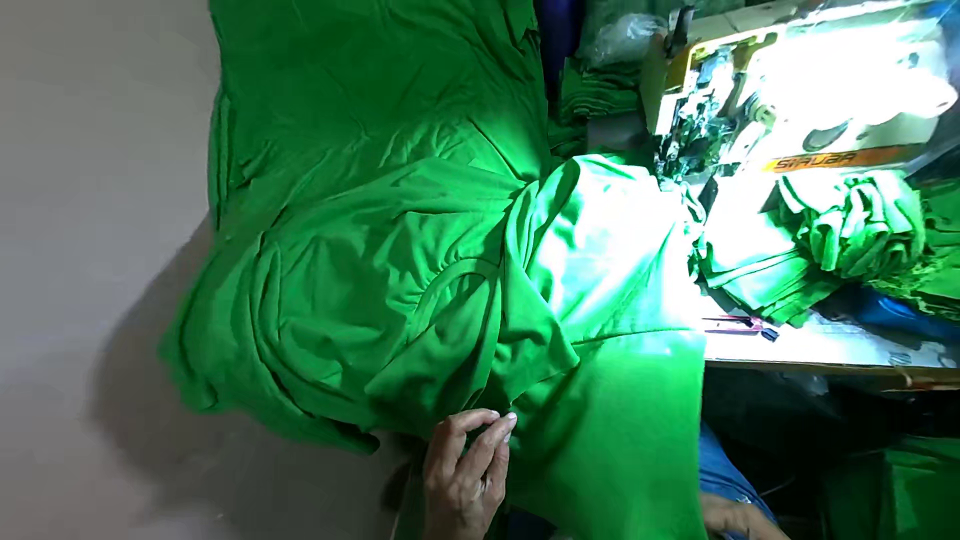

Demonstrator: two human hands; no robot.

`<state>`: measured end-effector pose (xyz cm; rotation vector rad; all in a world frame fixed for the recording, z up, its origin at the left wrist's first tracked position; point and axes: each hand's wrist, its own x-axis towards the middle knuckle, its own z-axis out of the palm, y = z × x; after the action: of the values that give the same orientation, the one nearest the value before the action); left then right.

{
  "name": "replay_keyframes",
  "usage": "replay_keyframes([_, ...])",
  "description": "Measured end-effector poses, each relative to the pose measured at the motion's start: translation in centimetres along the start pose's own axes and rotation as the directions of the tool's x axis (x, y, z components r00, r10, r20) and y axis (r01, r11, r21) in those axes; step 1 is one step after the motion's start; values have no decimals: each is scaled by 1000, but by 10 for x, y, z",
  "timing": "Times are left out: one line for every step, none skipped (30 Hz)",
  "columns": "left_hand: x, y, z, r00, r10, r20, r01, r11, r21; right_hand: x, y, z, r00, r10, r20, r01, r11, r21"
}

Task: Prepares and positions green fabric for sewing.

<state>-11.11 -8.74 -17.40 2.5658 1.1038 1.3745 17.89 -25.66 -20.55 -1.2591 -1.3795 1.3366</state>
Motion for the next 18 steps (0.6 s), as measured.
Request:
replay_keyframes([6, 5, 4, 1000, 13, -11, -13, 1000, -9, 2, 6, -2, 997, 53, -61, -57, 997, -53])
replay_keyframes([14, 12, 10, 999, 27, -21, -28, 999, -19, 5, 5, -4, 985, 91, -145, -106, 990, -98])
replay_keyframes([24, 20, 17, 999, 39, -27, -40, 999, -36, 10, 2, -7, 965, 88, -249, -130, 979, -156])
replay_keyframes([34, 28, 27, 998, 48, -34, -50, 997, -62, 19, -2, -9, 932, 33, -361, -121, 967, -223])
replay_keyframes([45, 35, 38, 998, 56, -40, -59, 994, -89, 31, -4, -14, 882, -67, -466, -86, 950, -301])
replay_keyframes([54, 41, 50, 997, 60, -46, -64, 993, -101, 45, -9, -20, 823, -175, -540, -42, 930, -366])
replay_keyframes([61, 46, 61, 998, 54, -40, -58, 995, -81, 60, -17, -27, 769, -268, -581, 7, 912, -411])
replay_keyframes([66, 48, 69, 999, 37, -18, -37, 999, -23, 76, -30, -35, 726, -338, -599, 57, 898, -437])
replay_keyframes([71, 48, 74, 1000, 8, 15, -9, 998, 59, 91, -43, -42, 694, -385, -608, 96, 887, -452])
replay_keyframes([74, 44, 74, 998, -34, 56, 25, 990, 141, 106, -55, -48, 668, -412, -619, 127, 884, -450])
replay_keyframes([76, 38, 71, 993, -80, 87, 61, 978, 200, 121, -64, -52, 656, -408, -635, 147, 894, -422])
replay_keyframes([75, 29, 66, 989, -112, 101, 87, 970, 229, 137, -69, -56, 665, -367, -650, 159, 921, -357])
replay_keyframes([71, 20, 59, 988, -112, 103, 87, 970, 227, 152, -70, -59, 692, -310, -652, 172, 948, -268])
replay_keyframes([67, 11, 50, 991, -80, 104, 58, 978, 200, 165, -68, -60, 724, -251, -643, 178, 968, -178])
replay_keyframes([65, 3, 39, 994, -35, 105, 19, 988, 152, 173, -66, -59, 762, -177, -622, 169, 983, -74])
replay_keyframes([68, -3, 24, 995, -13, 103, 4, 996, 88, 177, -65, -55, 798, -117, -592, 161, 987, 22])
replay_keyframes([74, -8, 5, 995, -25, 94, 21, 999, 43, 176, -64, -50, 825, -84, -559, 165, 982, 95])
replay_keyframes([84, -13, -16, 996, -47, 72, 44, 998, 41, 172, -63, -45, 847, -67, -527, 171, 974, 150])
